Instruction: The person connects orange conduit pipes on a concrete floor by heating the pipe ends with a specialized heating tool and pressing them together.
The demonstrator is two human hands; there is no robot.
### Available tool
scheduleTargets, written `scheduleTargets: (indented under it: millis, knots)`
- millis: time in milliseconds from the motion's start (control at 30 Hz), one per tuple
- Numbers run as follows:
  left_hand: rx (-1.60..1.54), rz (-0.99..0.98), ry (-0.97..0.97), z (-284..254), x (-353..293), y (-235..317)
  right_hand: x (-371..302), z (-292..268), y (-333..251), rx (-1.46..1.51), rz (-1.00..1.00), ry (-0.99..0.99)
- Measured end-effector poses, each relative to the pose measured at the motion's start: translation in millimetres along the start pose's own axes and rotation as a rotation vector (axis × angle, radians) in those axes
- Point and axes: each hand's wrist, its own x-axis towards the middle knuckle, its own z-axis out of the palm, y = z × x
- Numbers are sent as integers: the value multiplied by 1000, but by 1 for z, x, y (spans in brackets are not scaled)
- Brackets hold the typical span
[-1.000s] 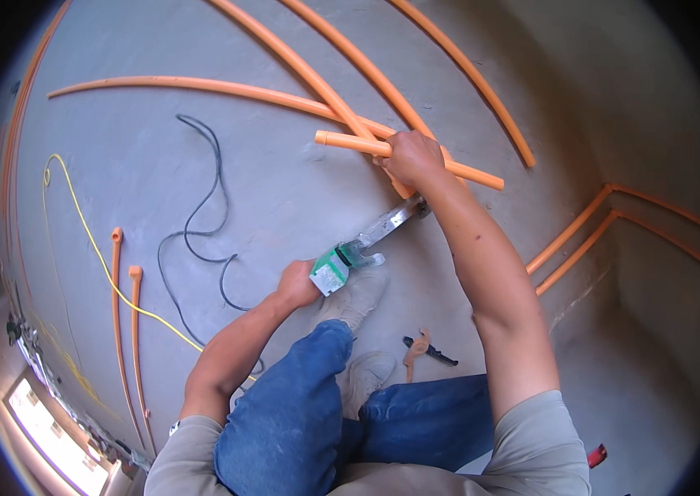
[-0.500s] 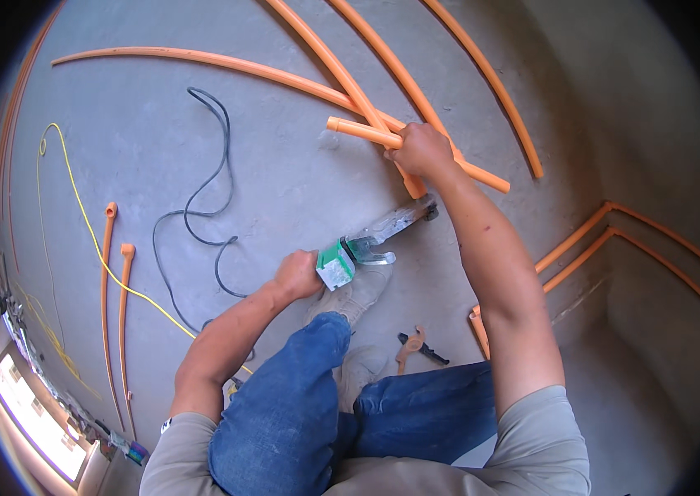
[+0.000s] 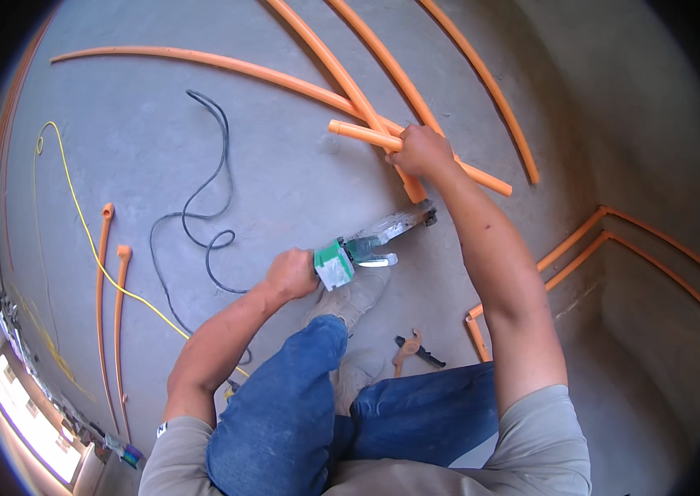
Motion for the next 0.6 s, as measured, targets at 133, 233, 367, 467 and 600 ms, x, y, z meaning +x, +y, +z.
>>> scheduleTargets:
  millis: [133,233,367,467,600]
  knots:
    - [-5,13,-39,-2,-3,0,1,0,0,-7,11,-17]
    - [-11,-16,-62,-15,-5,11,0,-1,1,-11,20,-17]
    - [126,-10,6,-25,-2,7,-1,-3,-3,-10,28,-12]
    - [130,0,-36,-32,-2,12,-4,-6,-2,-6,33,-12]
    - [110,7,-9,-27,-5,14,-2,-6,-3,-10,30,-18]
